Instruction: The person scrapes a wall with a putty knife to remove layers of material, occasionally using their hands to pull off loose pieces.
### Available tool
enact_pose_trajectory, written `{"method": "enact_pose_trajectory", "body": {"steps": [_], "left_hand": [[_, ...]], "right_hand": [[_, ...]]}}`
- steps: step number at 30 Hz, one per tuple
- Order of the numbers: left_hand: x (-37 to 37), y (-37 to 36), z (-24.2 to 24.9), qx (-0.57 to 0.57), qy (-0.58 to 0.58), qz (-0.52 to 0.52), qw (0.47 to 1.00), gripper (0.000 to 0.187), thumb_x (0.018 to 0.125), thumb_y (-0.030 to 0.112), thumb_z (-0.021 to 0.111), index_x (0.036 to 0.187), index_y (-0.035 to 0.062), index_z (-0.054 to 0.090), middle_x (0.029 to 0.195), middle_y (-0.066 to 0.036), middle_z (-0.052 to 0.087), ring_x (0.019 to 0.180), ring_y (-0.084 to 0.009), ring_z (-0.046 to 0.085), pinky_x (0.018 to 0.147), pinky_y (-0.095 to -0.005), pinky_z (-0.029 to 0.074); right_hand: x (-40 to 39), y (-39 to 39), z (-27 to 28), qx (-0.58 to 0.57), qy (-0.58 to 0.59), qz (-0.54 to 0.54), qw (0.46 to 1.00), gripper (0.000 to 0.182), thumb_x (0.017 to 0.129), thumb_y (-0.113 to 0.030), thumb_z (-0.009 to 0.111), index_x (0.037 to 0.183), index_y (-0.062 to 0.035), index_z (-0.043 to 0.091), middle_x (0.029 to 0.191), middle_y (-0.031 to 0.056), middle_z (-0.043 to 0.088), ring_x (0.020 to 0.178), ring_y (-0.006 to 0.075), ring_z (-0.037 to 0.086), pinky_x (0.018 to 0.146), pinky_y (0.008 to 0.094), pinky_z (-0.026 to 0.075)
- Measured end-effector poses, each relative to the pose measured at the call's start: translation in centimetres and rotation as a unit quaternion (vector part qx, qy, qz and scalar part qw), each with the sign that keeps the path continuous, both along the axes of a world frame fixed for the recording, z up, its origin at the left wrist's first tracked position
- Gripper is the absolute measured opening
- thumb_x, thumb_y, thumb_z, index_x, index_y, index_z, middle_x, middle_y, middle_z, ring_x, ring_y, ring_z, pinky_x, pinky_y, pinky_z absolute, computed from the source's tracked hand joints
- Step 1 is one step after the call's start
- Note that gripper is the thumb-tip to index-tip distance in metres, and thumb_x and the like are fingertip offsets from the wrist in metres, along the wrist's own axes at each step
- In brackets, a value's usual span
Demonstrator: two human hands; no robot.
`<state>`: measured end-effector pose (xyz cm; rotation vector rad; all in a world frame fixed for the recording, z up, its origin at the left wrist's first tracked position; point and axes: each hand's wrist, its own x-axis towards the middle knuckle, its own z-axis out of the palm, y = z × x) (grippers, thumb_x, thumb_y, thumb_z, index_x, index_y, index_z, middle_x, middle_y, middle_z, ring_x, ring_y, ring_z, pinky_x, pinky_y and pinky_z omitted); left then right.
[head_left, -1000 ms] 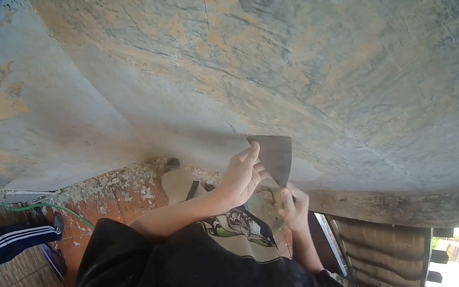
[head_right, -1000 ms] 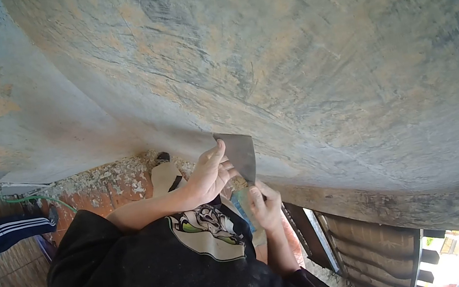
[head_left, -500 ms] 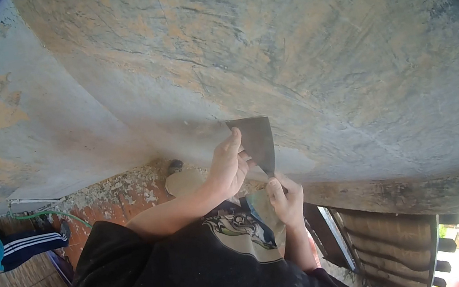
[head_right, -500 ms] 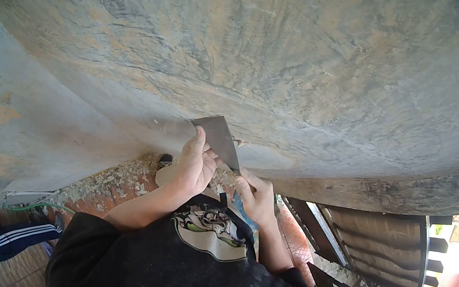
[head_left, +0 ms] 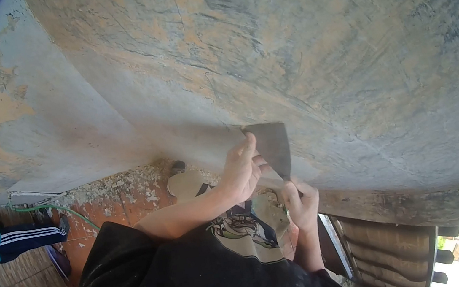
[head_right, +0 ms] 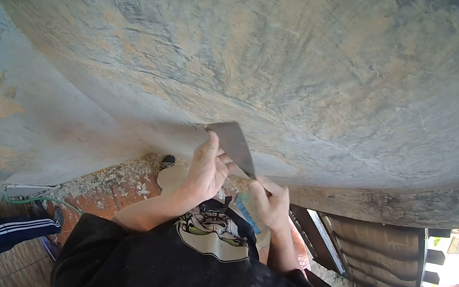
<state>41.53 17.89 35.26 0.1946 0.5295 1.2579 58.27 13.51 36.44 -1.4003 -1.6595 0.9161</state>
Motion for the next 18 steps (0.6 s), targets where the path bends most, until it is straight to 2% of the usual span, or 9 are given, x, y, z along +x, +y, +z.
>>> {"method": "enact_pose_trajectory", "body": {"steps": [4,7,8,10,13,16,18], "left_hand": [[-0.9,0.2,-1.0,0.056,-0.007,-0.007,0.998,0.044,0.101,0.043,0.044,0.12,0.0048,0.053,0.114,-0.011,0.063,0.107,-0.0233,0.062,0.089,-0.041,0.054],[0.1,0.0,-0.4,0.049,-0.037,-0.037,0.997,0.046,0.101,0.045,0.043,0.122,0.0046,0.052,0.118,-0.012,0.061,0.111,-0.0242,0.06,0.09,-0.0426,0.054],[0.6,0.0,-0.1,0.024,-0.053,-0.038,0.998,0.047,0.101,0.045,0.042,0.122,0.0044,0.051,0.119,-0.013,0.06,0.113,-0.0247,0.059,0.09,-0.0436,0.054],[0.1,0.3,-0.1,0.023,-0.036,-0.008,0.999,0.049,0.101,0.047,0.041,0.122,0.004,0.051,0.12,-0.013,0.06,0.112,-0.0255,0.059,0.09,-0.0449,0.054],[-1.0,0.5,-0.7,0.066,-0.042,0.019,0.997,0.049,0.103,0.043,0.038,0.125,0.0011,0.048,0.118,-0.014,0.059,0.111,-0.0256,0.06,0.093,-0.0461,0.053],[-0.5,0.4,-0.5,0.071,-0.075,-0.027,0.994,0.048,0.103,0.044,0.037,0.125,0.0025,0.048,0.118,-0.012,0.059,0.11,-0.0248,0.06,0.094,-0.0459,0.052],[0.7,-0.1,0.6,0.016,-0.084,-0.029,0.996,0.048,0.103,0.045,0.037,0.122,0.0034,0.05,0.115,-0.011,0.06,0.107,-0.0242,0.061,0.092,-0.0454,0.053]], "right_hand": [[-0.1,-0.9,-0.6,-0.026,0.028,-0.005,0.999,0.02,0.095,-0.009,0.052,0.088,0.0043,0.065,0.059,-0.0028,0.048,0.056,0.0049,0.042,0.052,0.0221,0.034],[1.4,-0.9,2.2,-0.049,0.048,-0.005,0.998,0.025,0.094,-0.007,0.053,0.11,0.0036,0.068,0.06,-0.0047,0.046,0.057,0.0037,0.04,0.051,0.0213,0.032],[1.8,-0.7,2.6,-0.069,0.048,-0.009,0.996,0.024,0.094,-0.008,0.054,0.11,0.0045,0.068,0.06,-0.0044,0.046,0.057,0.004,0.04,0.051,0.0215,0.032],[1.0,0.9,2.0,-0.016,-0.04,0.018,0.999,0.026,0.093,-0.007,0.054,0.113,0.0047,0.067,0.06,-0.005,0.046,0.057,0.004,0.04,0.051,0.0216,0.032],[0.5,0.8,2.5,-0.036,-0.027,0.047,0.998,0.028,0.092,-0.005,0.055,0.115,0.0039,0.067,0.06,-0.0041,0.047,0.057,0.0045,0.041,0.051,0.0219,0.033],[1.1,0.1,5.4,-0.08,0.005,0.026,0.996,0.029,0.09,-0.004,0.056,0.117,0.0029,0.067,0.061,-0.0022,0.048,0.057,0.0049,0.042,0.052,0.0224,0.034],[1.3,-0.1,6.0,-0.129,0.01,0.003,0.992,0.032,0.089,-0.003,0.058,0.119,0.0033,0.065,0.061,0.0,0.049,0.058,0.0061,0.043,0.053,0.0232,0.036]]}}
